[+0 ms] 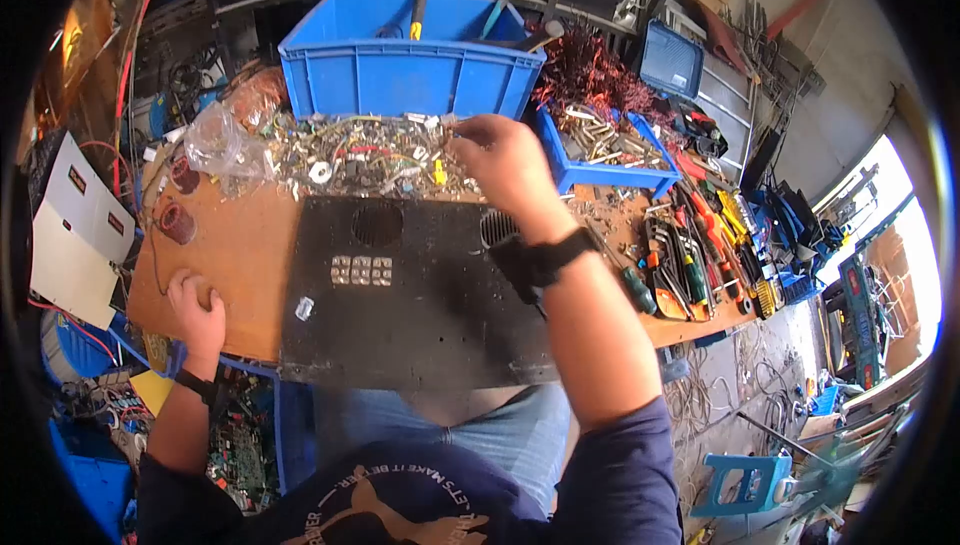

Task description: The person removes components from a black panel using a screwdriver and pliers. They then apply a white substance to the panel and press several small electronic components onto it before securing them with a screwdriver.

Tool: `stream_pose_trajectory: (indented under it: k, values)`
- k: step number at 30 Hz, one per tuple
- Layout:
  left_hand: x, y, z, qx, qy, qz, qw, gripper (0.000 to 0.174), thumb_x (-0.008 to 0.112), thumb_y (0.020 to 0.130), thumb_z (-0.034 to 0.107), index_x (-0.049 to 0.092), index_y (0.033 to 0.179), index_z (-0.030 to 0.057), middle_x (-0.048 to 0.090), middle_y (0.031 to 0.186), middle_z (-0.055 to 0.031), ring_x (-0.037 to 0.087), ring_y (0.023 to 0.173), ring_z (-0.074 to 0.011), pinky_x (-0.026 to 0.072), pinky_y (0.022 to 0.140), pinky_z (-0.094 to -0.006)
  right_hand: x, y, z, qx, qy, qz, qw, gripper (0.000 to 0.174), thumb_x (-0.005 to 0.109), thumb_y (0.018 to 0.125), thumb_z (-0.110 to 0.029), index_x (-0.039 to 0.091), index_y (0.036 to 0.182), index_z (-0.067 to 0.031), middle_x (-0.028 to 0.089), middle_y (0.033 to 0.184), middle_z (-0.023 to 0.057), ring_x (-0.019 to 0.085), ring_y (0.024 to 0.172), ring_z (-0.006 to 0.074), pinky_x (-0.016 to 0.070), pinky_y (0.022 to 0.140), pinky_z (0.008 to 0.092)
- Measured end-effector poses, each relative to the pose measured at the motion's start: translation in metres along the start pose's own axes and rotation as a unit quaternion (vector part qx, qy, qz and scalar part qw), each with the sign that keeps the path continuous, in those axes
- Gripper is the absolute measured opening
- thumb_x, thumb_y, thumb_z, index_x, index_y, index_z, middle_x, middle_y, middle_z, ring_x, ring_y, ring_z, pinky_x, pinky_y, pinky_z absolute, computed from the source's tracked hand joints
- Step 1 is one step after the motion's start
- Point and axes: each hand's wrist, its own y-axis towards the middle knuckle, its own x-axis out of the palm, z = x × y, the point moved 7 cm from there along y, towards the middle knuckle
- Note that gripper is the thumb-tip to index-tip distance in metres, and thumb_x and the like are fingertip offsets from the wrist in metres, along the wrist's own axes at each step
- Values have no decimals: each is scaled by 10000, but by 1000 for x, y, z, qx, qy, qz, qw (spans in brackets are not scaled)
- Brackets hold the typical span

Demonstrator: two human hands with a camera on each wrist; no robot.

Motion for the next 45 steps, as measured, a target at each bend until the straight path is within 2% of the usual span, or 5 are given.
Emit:
stream_pose_trajectory:
  k: [7,12,17,35,45]
  values:
    - [2,-1,-3,7,1,4,1000,303,656,697,25,553,981,9,499,1176,-211,455,1092,-407,371,940,-482,-77,-109,83,180,-20,26,983,145,660,831,-125,654,866,16,667,754,61,602,650,99,474,602,262]
    - [2,0,-1,14,7,-1,1000,296,657,704,26,564,985,7,509,1169,-212,463,1091,-411,373,947,-483,-108,-168,138,173,-201,12,964,175,680,804,-150,653,871,9,652,731,116,625,636,219,492,624,328]
    - [2,0,-2,17,23,-5,1000,300,663,706,29,569,990,14,513,1182,-208,471,1102,-401,379,953,-474,-116,-199,171,174,-323,29,930,220,689,754,-182,646,886,-12,648,860,161,613,866,345,489,769,406]
    - [3,0,-3,13,31,-7,999,299,680,680,62,579,959,28,547,1147,-181,497,1076,-376,399,919,-454,-96,-190,174,209,-405,5,890,264,708,756,-286,658,873,-54,626,917,157,630,835,351,514,728,438]
    - [3,-1,-3,3,17,-9,1000,280,657,710,49,561,971,19,515,1171,-191,469,1107,-384,373,953,-461,-99,-102,78,94,-391,29,915,228,681,774,-247,672,887,-49,654,884,149,640,831,333,510,731,395]
